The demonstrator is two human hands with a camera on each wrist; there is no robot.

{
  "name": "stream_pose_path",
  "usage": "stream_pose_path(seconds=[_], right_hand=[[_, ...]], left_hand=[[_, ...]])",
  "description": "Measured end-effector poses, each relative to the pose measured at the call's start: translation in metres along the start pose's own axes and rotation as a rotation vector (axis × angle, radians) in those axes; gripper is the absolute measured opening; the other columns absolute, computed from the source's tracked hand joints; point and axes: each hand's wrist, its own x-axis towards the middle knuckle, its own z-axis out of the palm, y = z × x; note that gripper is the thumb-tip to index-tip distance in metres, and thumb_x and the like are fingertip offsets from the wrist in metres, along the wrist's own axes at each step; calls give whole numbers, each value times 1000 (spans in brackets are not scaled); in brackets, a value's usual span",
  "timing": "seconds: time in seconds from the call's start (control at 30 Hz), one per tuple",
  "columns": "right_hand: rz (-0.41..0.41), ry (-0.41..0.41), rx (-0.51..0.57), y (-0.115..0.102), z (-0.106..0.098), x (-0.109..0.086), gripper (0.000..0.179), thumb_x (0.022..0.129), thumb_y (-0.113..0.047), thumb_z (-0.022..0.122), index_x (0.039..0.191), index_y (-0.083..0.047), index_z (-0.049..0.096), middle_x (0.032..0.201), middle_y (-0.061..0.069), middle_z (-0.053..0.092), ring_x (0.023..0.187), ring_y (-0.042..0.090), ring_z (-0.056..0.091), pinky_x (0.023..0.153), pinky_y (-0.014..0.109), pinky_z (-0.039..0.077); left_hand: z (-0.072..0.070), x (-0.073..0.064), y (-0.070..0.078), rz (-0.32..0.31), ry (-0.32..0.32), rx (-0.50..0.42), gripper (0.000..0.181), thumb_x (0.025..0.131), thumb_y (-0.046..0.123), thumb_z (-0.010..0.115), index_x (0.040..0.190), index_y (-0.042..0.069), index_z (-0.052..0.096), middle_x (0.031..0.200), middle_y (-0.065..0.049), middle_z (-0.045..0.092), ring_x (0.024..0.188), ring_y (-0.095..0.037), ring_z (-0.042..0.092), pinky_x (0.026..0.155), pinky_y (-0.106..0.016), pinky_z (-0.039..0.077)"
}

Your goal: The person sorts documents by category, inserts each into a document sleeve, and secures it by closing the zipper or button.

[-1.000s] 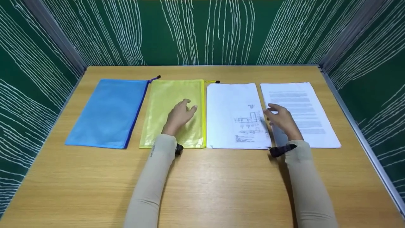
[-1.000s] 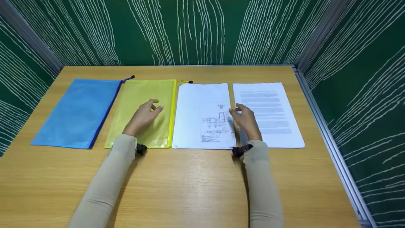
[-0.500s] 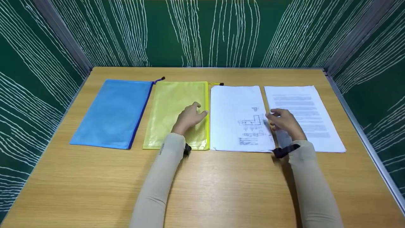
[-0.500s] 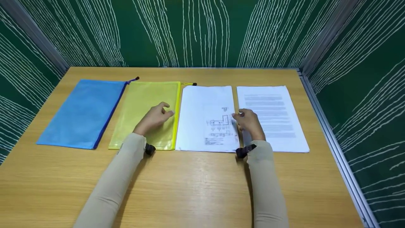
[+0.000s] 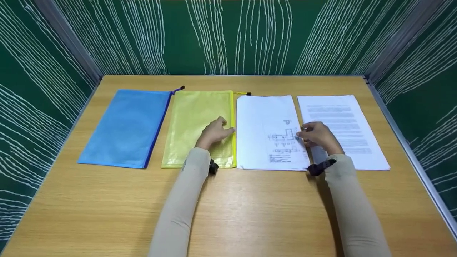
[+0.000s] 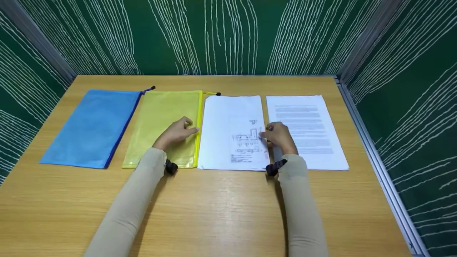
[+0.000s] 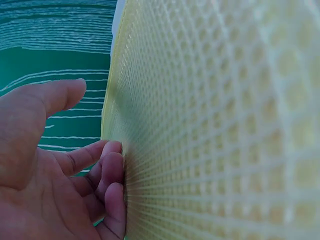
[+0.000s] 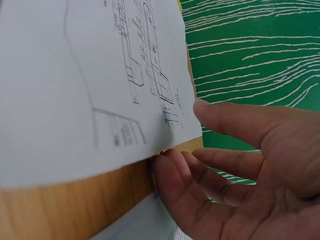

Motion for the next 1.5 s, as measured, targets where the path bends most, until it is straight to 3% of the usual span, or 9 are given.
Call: stream_pose_path(seconds=[0.2,0.4,0.63,0.83,1.1,1.3,1.5], right_hand=[[4,-22,-34,-5,4,5,64,90,-16,65,141,9,37,130,27,46,88,14,62,75,24,56],[3,-7,-53,-6,6,9,65,89,-10,65,143,9,35,130,27,46,88,16,62,74,23,55],[17,21,-73,0,7,9,58,89,-11,65,138,7,41,113,21,53,78,14,61,68,23,53],[31,32,-31,2,8,7,52,89,-12,64,135,7,47,106,14,54,79,13,60,68,23,53],[14,34,14,6,7,3,52,91,-11,60,138,7,45,115,17,54,86,14,60,71,23,54],[0,24,73,8,7,1,50,92,-11,61,137,7,46,117,14,53,87,9,60,74,22,56],[-5,30,46,2,7,-1,50,90,-9,64,135,7,49,121,19,54,94,16,58,75,22,55]], left_hand=[[3,-4,0,7,9,61,64,89,48,61,133,6,42,124,-12,54,89,-25,58,86,-42,49],[2,-4,3,-8,31,85,69,84,51,65,132,8,41,121,-11,53,93,-26,51,86,-42,47],[5,-2,3,-24,28,105,71,82,50,68,132,9,40,124,-11,52,98,-27,52,87,-44,47],[7,0,2,-8,32,111,66,82,47,67,130,9,41,118,-10,53,90,-25,52,82,-41,47],[8,1,1,1,15,107,65,83,41,64,135,8,41,127,-11,51,97,-25,52,91,-44,46],[7,-1,2,1,6,90,62,84,35,61,136,9,41,131,-11,50,90,-25,52,86,-41,46],[5,-1,5,0,15,84,63,83,34,61,138,9,41,133,-11,49,94,-25,52,86,-41,46]])
